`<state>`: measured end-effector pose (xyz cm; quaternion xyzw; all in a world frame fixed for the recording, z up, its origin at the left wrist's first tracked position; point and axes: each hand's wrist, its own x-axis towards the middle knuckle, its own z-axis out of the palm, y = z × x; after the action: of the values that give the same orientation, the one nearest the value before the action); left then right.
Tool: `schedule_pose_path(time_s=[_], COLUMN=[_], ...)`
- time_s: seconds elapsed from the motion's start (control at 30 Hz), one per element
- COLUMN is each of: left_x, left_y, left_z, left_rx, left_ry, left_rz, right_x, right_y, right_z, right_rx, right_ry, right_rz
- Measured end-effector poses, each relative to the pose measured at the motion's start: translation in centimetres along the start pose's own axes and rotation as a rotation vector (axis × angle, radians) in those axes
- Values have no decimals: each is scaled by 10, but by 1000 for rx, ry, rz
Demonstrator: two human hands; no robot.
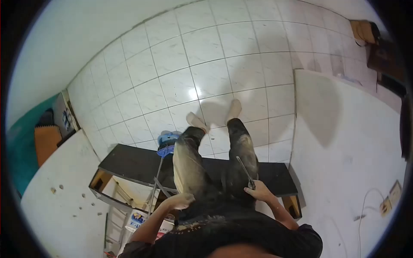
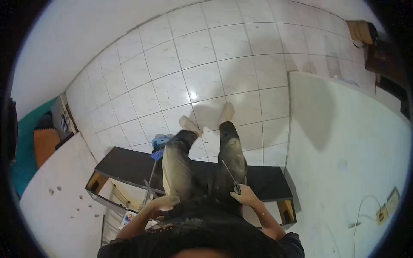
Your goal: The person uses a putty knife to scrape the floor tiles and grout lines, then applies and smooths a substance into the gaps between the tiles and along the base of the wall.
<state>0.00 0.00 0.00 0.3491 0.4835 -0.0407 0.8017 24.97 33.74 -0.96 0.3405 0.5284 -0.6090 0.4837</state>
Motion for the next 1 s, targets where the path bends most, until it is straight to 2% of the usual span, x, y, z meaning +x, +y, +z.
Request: schedule_pose_path(time_s=[0.07,0.1,0.13,0.17,0.2,0.23,0.3,0.37,0.4,0.47,0.5,0.57,0.63,0.7,0.8,0.87,0.93,1.0], left_x=[12,115,143,164,167,180,257,318,336,331,333,336,326,331,331,332,327,327], left_y=[32,-61,-82,-104,-101,-102,-164,-210,-218,-210,-209,-241,-247,-242,-234,-225,-215,-203], left_z=[21,-31,-46,-62,-118,-178,-199,-212,-217,-241,-245,-231,-225,-216,-233,-237,-244,-243], left_rx=[-420,-384,-230,-87,-173,-252,-225,103,93,395,523,135,354,331,376,412,399,363], left_ry=[-270,-276,-241,-203,-176,-150,49,145,164,168,163,680,835,866,974,1077,1083,1073], left_rz=[68,171,224,265,106,-38,86,327,334,-68,-267,4,-126,-135,-131,-130,-127,-100], right_x=[-9,100,133,184,235,295,389,486,524,591,616,654,676,679,703,708,719,730], right_y=[-16,-21,-40,-38,-60,-65,-87,-76,-74,-73,-67,-60,-50,-20,15,0,-26,-45], right_z=[-27,-45,-60,-69,-81,-106,-131,-164,-179,-197,-199,-204,-202,-198,-190,-177,-161,-151], right_rx=[-27,-187,-218,-302,-351,-560,-880,-1287,-1309,-1576,-1604,-1607,-1590,-1555,-1562,-1509,-1463,-1531], right_ry=[195,392,409,424,518,459,418,320,316,227,212,237,288,307,271,299,333,335], right_rz=[-47,-28,-35,-173,-307,-198,-205,-288,-291,-392,-392,-311,-378,-428,-313,-384,-448,-374])
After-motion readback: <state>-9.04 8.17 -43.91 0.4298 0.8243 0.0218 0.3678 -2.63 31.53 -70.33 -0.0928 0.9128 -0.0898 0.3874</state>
